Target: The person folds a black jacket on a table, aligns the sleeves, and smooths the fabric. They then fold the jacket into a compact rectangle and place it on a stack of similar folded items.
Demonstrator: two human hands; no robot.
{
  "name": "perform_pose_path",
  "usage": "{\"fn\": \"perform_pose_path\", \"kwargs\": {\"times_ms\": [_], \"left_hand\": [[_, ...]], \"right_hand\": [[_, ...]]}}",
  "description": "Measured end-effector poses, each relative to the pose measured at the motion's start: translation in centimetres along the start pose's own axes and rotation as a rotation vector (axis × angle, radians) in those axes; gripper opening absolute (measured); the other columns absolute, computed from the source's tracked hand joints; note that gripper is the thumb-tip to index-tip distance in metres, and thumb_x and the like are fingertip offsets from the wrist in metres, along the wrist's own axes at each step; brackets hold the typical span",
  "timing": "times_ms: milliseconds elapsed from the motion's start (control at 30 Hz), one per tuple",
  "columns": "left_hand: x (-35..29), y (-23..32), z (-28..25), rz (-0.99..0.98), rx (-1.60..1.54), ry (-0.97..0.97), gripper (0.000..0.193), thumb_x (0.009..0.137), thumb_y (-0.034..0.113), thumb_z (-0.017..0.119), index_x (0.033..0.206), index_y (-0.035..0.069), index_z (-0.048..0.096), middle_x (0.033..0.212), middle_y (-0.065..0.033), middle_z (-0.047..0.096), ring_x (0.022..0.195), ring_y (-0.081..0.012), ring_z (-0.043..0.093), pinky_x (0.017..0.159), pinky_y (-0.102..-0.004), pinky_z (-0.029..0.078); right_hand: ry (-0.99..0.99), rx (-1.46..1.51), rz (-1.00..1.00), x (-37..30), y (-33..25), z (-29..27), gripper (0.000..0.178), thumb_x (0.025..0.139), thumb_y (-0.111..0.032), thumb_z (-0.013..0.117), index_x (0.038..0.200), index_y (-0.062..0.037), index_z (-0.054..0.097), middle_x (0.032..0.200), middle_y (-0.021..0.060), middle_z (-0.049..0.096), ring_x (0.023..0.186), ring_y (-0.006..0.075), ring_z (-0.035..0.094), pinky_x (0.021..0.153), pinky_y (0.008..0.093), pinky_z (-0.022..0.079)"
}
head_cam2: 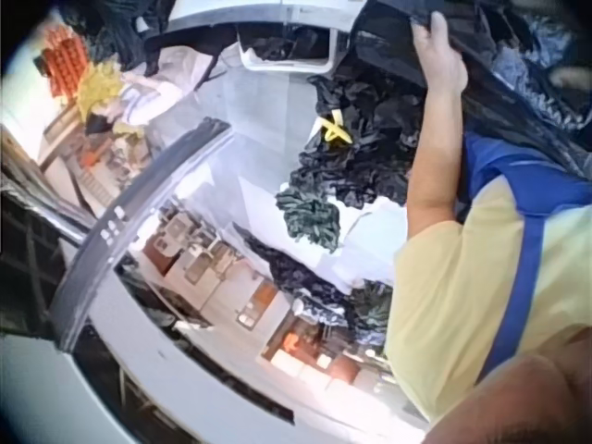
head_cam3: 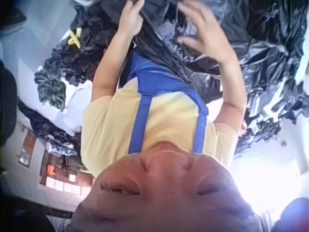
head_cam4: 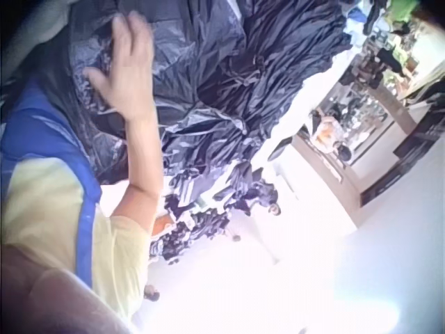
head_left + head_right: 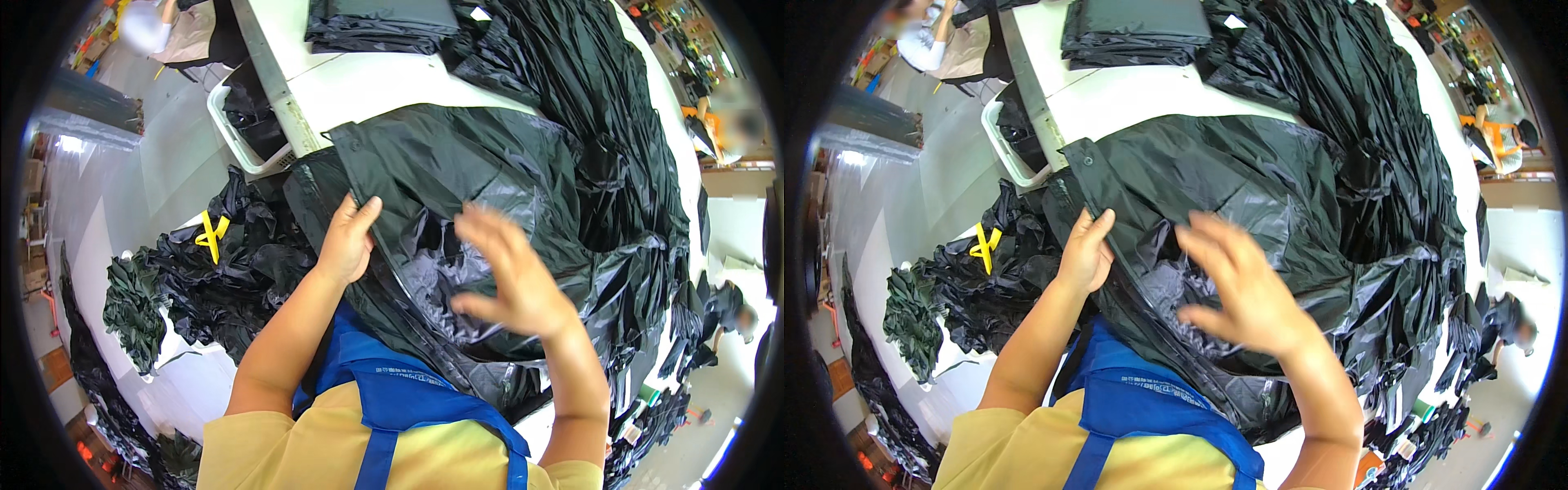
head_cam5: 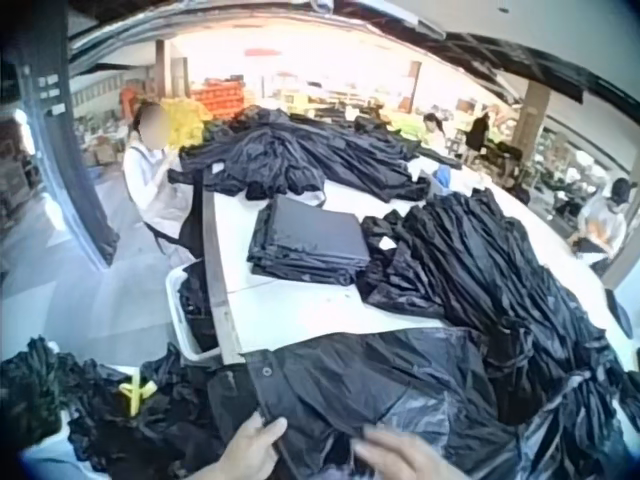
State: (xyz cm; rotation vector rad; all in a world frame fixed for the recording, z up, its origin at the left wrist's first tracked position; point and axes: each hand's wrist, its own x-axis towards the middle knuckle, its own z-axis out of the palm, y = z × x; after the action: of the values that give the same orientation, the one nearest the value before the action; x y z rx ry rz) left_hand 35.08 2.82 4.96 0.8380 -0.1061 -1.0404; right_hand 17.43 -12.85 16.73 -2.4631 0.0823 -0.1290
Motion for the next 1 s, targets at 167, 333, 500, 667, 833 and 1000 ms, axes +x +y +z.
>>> {"fn": "perform_pose_path", "kwargs": {"times_ms": [167, 333, 500, 667, 833, 1000], "left_hand": [[-1.3, 1.5, -1.2, -0.071, 0.335, -0.228, 0.025, 0.097, 0.012, 0.056, 0.12, 0.0, 0.056, 0.11, -0.0006, 0.06, 0.099, -0.0078, 0.054, 0.09, -0.025, 0.043], [-2.0, 0.7, -7.6, 0.113, 0.623, 0.184, 0.025, 0.09, 0.006, 0.062, 0.114, 0.002, 0.055, 0.101, -0.0038, 0.059, 0.09, -0.012, 0.056, 0.086, -0.0263, 0.045], [0.1, -1.6, -14.5, 0.106, 0.779, 0.581, 0.046, 0.086, 0.0, 0.06, 0.13, 0.002, 0.045, 0.111, -0.0109, 0.053, 0.089, -0.0174, 0.059, 0.083, -0.0301, 0.05], [1.9, -0.2, -14.1, -0.053, 0.41, 0.416, 0.053, 0.086, -0.002, 0.059, 0.136, 0.005, 0.044, 0.095, -0.0092, 0.058, 0.078, -0.0151, 0.06, 0.071, -0.0282, 0.053], [2.2, 0.3, -16.5, -0.07, 0.211, 0.305, 0.037, 0.09, 0.004, 0.058, 0.126, 0.002, 0.05, 0.095, -0.0075, 0.058, 0.08, -0.0162, 0.06, 0.073, -0.0299, 0.052], [2.4, 1.6, -15.3, -0.048, 0.336, 0.256, 0.013, 0.089, 0.008, 0.065, 0.1, 0.002, 0.064, 0.093, -0.005, 0.063, 0.077, -0.0144, 0.064, 0.07, -0.0277, 0.053]], "right_hand": [[0.035, -0.026, -0.17, 13.6, 2.2, 1.2, 0.106, 0.056, -0.03, 0.087, 0.144, -0.0028, 0.034, 0.142, 0.025, 0.042, 0.136, 0.0422, 0.033, 0.113, 0.0466, 0.028], [-0.561, -0.047, 0.002, 15.9, 2.9, 4.3, 0.037, 0.074, -0.024, 0.079, 0.1, -0.0009, 0.067, 0.092, 0.0172, 0.065, 0.1, 0.0368, 0.059, 0.102, 0.0407, 0.041], [-0.43, 0.307, 0.199, 14.4, 5.3, 7.0, 0.018, 0.084, -0.012, 0.071, 0.096, -0.0015, 0.064, 0.082, 0.0108, 0.063, 0.084, 0.024, 0.06, 0.084, 0.0335, 0.045], [-0.274, 0.504, 0.495, 13.6, 7.7, 8.0, 0.012, 0.088, -0.012, 0.067, 0.096, -0.004, 0.063, 0.071, 0.0021, 0.056, 0.069, 0.0116, 0.05, 0.067, 0.0286, 0.044], [-0.501, 0.555, 0.598, 14.5, 7.3, 6.1, 0.014, 0.085, -0.01, 0.069, 0.095, -0.0023, 0.065, 0.082, 0.0002, 0.062, 0.079, 0.0088, 0.054, 0.076, 0.0249, 0.044], [-0.556, 0.576, 0.509, 14.1, 7.4, 6.0, 0.014, 0.082, -0.007, 0.071, 0.093, -0.0011, 0.065, 0.082, 0.0006, 0.064, 0.078, 0.0093, 0.056, 0.075, 0.0253, 0.045]]}}
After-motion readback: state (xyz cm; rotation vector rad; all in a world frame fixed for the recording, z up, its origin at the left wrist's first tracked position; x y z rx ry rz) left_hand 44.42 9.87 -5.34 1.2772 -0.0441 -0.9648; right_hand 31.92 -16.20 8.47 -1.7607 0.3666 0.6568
